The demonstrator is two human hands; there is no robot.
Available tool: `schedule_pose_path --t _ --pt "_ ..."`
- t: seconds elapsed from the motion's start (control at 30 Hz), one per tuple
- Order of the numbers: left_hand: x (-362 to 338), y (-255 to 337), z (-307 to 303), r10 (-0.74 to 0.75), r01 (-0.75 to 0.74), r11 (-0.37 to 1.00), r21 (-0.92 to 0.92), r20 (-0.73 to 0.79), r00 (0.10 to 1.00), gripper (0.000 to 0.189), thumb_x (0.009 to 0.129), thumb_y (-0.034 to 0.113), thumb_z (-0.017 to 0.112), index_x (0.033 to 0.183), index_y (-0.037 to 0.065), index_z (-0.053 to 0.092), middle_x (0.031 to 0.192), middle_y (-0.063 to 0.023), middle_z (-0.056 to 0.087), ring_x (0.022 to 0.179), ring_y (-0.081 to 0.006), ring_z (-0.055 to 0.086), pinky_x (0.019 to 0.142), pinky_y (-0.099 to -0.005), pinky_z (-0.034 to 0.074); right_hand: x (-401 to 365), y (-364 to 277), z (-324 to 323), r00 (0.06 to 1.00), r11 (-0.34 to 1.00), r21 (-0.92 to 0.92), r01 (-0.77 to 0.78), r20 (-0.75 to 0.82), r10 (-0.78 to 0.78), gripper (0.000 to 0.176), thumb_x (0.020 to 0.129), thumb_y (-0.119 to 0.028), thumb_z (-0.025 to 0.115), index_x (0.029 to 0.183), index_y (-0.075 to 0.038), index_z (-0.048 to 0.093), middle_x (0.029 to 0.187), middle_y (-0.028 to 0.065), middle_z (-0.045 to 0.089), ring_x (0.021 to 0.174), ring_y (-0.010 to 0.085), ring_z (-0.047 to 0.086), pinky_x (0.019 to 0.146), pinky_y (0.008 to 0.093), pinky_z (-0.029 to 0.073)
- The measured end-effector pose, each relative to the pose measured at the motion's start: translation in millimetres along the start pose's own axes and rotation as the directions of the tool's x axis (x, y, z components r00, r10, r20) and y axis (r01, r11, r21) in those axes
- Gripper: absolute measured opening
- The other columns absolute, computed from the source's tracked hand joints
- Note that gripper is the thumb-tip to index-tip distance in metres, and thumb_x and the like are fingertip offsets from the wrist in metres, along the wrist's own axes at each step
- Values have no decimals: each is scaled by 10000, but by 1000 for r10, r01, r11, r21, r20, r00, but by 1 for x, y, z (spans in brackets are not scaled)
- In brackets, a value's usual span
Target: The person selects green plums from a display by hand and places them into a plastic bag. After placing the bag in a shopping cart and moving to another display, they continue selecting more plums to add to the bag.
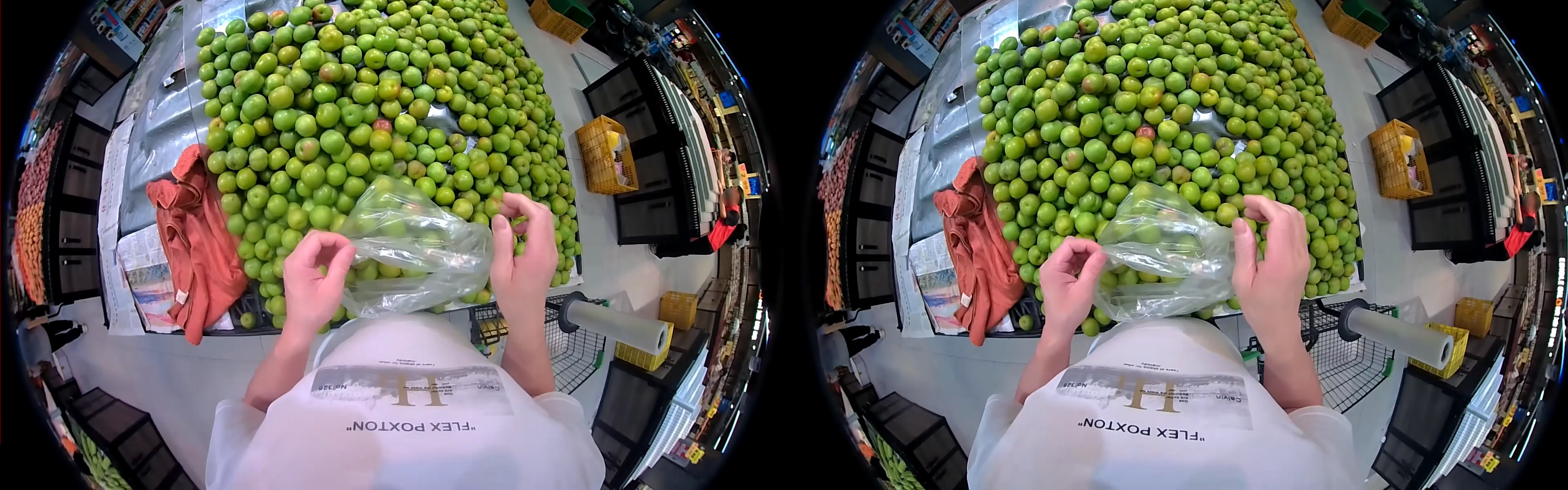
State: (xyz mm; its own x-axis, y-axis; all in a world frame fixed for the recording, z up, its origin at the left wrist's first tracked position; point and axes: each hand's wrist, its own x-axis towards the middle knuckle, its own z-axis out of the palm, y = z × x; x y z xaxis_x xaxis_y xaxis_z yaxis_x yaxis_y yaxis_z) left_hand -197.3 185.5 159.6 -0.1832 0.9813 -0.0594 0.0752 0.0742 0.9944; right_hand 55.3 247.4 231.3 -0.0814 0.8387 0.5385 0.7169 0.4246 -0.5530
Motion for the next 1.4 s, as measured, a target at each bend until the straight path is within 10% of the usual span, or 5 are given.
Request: schedule_pose_path --t 0.13,0.2,0.4,0.63,1.4 --pt "-2 6 13 84 -94 992 -84 -118 989 59 1007 32 637 1033 0 596 851 35 600 699 -7 505 609 -163 387 -15 -33 4 893 870 237 433 23 -450 273 889 -54 691 1145 13 622 1025 114 661 923 278 663 735 360 555" --pt "2 10 18 92 -115 978 -174 -135 987 55 1019 29 615 1043 -4 578 824 42 590 670 5 472 570 -158 353 -25 -40 19 697 834 472 288 494 -520 316 840 -33 669 1148 22 634 1094 141 679 971 312 684 783 376 576" --pt "13 18 9 204 -208 978 -7 -170 964 58 1011 28 620 1038 -4 580 775 41 589 650 6 476 550 -165 343 4 13 63 868 841 -264 472 309 -389 381 783 -4 627 1163 11 651 1186 192 684 1016 320 704 806 386 584" --pt "2 20 12 226 -227 974 13 -179 958 67 1032 30 600 1071 10 549 810 56 563 677 15 456 583 -144 323 -21 -17 73 838 947 44 319 454 -303 324 794 -17 637 1113 -49 681 991 162 676 986 351 662 842 440 547" --pt "-9 0 19 307 -300 951 82 -111 945 76 970 -25 647 1026 -17 598 739 28 585 622 -11 478 532 -176 354 -38 -16 115 778 868 -81 490 491 -393 409 832 -155 660 1240 -124 658 1146 135 602 1133 332 553 951 487 430"
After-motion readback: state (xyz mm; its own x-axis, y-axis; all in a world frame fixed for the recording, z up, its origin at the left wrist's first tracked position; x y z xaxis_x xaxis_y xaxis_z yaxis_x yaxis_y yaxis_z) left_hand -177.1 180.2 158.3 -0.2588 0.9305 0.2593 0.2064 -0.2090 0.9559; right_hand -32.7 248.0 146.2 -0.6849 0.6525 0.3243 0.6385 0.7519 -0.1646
